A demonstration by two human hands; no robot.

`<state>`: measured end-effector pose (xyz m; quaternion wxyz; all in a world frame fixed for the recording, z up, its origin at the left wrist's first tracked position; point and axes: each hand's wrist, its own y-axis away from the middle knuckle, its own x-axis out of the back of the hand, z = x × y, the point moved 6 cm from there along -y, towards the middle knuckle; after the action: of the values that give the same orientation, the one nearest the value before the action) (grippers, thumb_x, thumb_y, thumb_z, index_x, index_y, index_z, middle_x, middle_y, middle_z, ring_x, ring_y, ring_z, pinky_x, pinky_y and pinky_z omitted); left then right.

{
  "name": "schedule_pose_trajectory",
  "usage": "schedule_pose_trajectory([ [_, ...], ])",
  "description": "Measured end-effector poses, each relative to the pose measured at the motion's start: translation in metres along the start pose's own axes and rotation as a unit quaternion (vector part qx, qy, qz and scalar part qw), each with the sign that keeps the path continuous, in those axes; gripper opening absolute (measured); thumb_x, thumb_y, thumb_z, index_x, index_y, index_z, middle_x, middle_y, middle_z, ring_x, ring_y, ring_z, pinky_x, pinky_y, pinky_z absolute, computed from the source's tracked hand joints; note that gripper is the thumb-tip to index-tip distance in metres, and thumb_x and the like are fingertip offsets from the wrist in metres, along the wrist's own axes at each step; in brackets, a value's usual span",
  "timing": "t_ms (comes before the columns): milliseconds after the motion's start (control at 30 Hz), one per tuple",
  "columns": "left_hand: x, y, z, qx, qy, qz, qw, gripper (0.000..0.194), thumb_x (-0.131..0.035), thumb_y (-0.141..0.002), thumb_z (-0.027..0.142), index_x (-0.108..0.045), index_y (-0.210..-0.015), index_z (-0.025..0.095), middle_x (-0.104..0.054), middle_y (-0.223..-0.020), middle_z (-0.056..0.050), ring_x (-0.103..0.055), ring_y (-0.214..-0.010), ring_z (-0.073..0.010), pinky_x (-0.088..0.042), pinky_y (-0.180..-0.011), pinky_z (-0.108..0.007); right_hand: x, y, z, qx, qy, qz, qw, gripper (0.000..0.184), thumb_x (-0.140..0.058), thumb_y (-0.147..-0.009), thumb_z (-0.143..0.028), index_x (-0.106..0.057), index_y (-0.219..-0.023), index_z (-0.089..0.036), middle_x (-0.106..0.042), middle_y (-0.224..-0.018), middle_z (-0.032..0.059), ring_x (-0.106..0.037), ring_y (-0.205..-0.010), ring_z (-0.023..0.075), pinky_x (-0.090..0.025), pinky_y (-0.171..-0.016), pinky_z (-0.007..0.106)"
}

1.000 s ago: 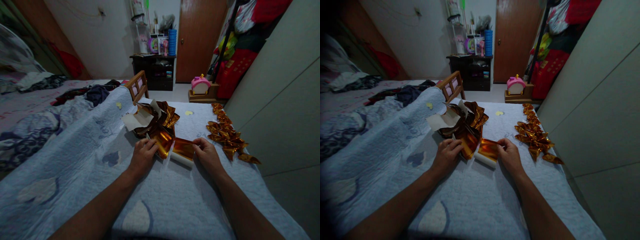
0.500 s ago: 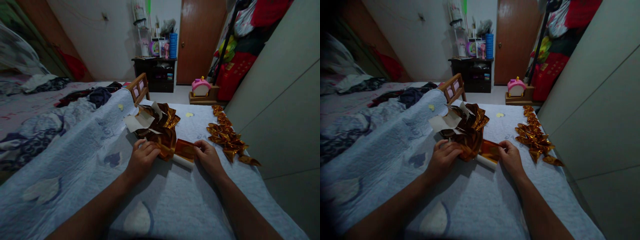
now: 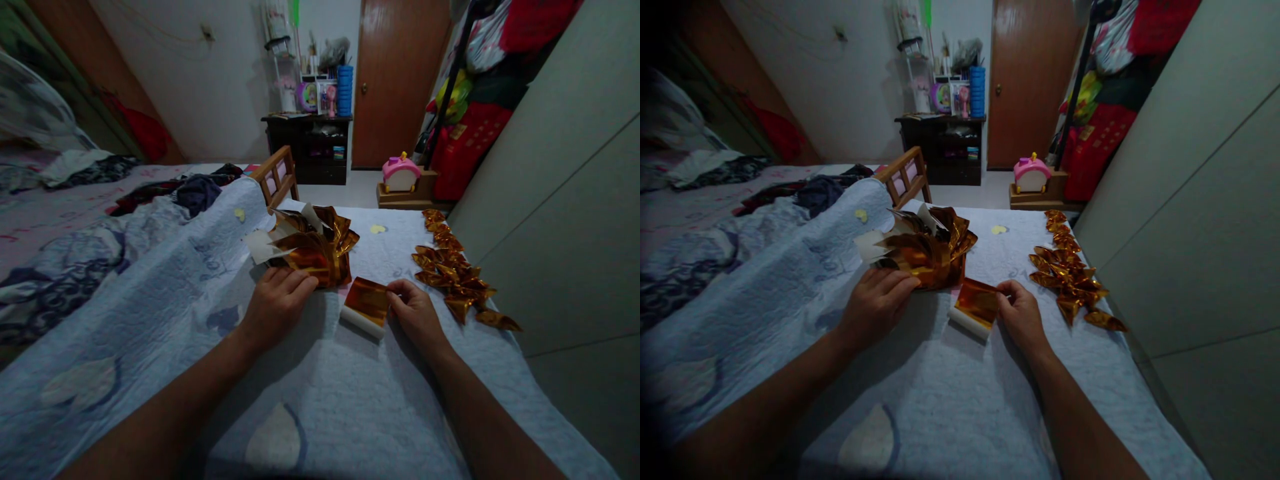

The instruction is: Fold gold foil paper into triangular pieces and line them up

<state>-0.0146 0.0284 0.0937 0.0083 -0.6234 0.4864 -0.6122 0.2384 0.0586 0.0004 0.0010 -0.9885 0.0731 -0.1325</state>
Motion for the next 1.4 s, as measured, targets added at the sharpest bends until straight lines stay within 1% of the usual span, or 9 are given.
schedule_pose_trajectory([
  [367, -0.041, -0.026, 0.024, -0.075, 0.029, -0.024, 0.996, 0.017, -0.055, -0.098, 0.018, -0.071, -0.097, 0.021, -0.075, -0.097, -0.006, -0.066, -0.093, -0.0237, -0.046, -0.085, -0.038, -0.002, -0.001, 0.000, 0.001, 0.016, -0.011, 1.000, 0.021, -0.058, -0.076, -0.042, -0.063, -0.081, -0.022, -0.057, -0.057, -0.0034, -0.049, -0.047, 0.0152, -0.035, -0.049, 0.029],
  [700, -0.105, -0.028, 0.009, 0.028, 0.142, -0.176, 0.974, 0.023, -0.057, -0.094, 0.021, -0.070, -0.112, 0.019, -0.071, -0.112, -0.011, -0.061, -0.105, -0.0278, -0.046, -0.089, -0.042, -0.001, -0.001, 0.002, 0.006, 0.033, -0.016, 0.999, 0.022, -0.056, -0.077, -0.042, -0.062, -0.080, -0.021, -0.059, -0.062, -0.0017, -0.050, -0.052, 0.0153, -0.038, -0.052, 0.029],
  [900, -0.088, -0.010, 0.008, 0.041, 0.187, -0.161, 0.968, 0.050, -0.067, -0.087, 0.025, -0.055, -0.135, 0.023, -0.056, -0.140, -0.012, -0.048, -0.129, -0.0320, -0.038, -0.111, -0.051, -0.001, 0.000, 0.003, 0.002, 0.032, -0.015, 0.999, 0.022, -0.058, -0.078, -0.043, -0.063, -0.081, -0.021, -0.058, -0.062, -0.0020, -0.049, -0.053, 0.0157, -0.038, -0.054, 0.029],
  [1033, -0.070, 0.020, -0.013, 0.180, 0.231, -0.126, 0.948, 0.042, -0.068, -0.084, 0.025, -0.057, -0.124, 0.020, -0.057, -0.131, -0.013, -0.048, -0.127, -0.0336, -0.040, -0.109, -0.054, -0.001, -0.001, 0.007, 0.007, 0.008, -0.017, 1.000, 0.022, -0.060, -0.077, -0.042, -0.062, -0.081, -0.021, -0.063, -0.070, 0.0009, -0.056, -0.062, 0.0182, -0.043, -0.060, 0.030],
  [1133, -0.069, 0.057, -0.038, 0.387, 0.337, -0.121, 0.850, 0.026, -0.070, -0.080, 0.030, -0.056, -0.100, 0.021, -0.061, -0.102, -0.006, -0.060, -0.098, -0.0259, -0.052, -0.090, -0.045, -0.001, -0.002, 0.007, 0.019, 0.012, -0.019, 1.000, 0.022, -0.059, -0.077, -0.042, -0.061, -0.080, -0.021, -0.065, -0.075, 0.0025, -0.059, -0.069, 0.0202, -0.045, -0.065, 0.032],
  [1233, -0.076, 0.095, -0.052, 0.602, 0.448, -0.112, 0.651, 0.040, -0.076, -0.075, 0.036, -0.053, -0.104, 0.022, -0.060, -0.094, -0.003, -0.063, -0.080, -0.0201, -0.055, -0.069, -0.034, 0.000, -0.002, 0.004, 0.027, 0.045, -0.014, 0.999, 0.023, -0.058, -0.078, -0.043, -0.062, -0.078, -0.020, -0.061, -0.070, 0.0010, -0.056, -0.067, 0.0192, -0.043, -0.065, 0.032],
  [1300, -0.078, 0.102, -0.055, 0.663, 0.508, -0.064, 0.545, 0.049, -0.080, -0.069, 0.028, -0.052, -0.109, 0.022, -0.063, -0.095, -0.003, -0.066, -0.081, -0.0185, -0.055, -0.070, -0.031, -0.001, -0.001, 0.003, 0.027, 0.058, -0.014, 0.998, 0.023, -0.058, -0.079, -0.043, -0.062, -0.077, -0.021, -0.060, -0.069, 0.0004, -0.055, -0.066, 0.0188, -0.043, -0.065, 0.032],
  [1333, -0.078, 0.099, -0.056, 0.662, 0.542, -0.049, 0.516, 0.051, -0.081, -0.069, 0.025, -0.053, -0.111, 0.022, -0.065, -0.098, -0.004, -0.068, -0.085, -0.0185, -0.056, -0.075, -0.032, -0.002, -0.001, 0.003, 0.024, 0.059, -0.017, 0.998, 0.024, -0.058, -0.079, -0.044, -0.062, -0.078, -0.021, -0.060, -0.069, 0.0005, -0.055, -0.067, 0.0189, -0.043, -0.066, 0.032],
  [1400, -0.080, 0.086, -0.059, 0.639, 0.583, -0.039, 0.501, 0.061, -0.085, -0.065, 0.020, -0.055, -0.118, 0.024, -0.069, -0.109, -0.006, -0.070, -0.087, -0.0192, -0.058, -0.079, -0.035, -0.004, -0.001, 0.005, 0.017, 0.053, -0.026, 0.998, 0.024, -0.057, -0.079, -0.044, -0.062, -0.079, -0.020, -0.062, -0.072, 0.0016, -0.057, -0.068, 0.0196, -0.043, -0.066, 0.032],
])
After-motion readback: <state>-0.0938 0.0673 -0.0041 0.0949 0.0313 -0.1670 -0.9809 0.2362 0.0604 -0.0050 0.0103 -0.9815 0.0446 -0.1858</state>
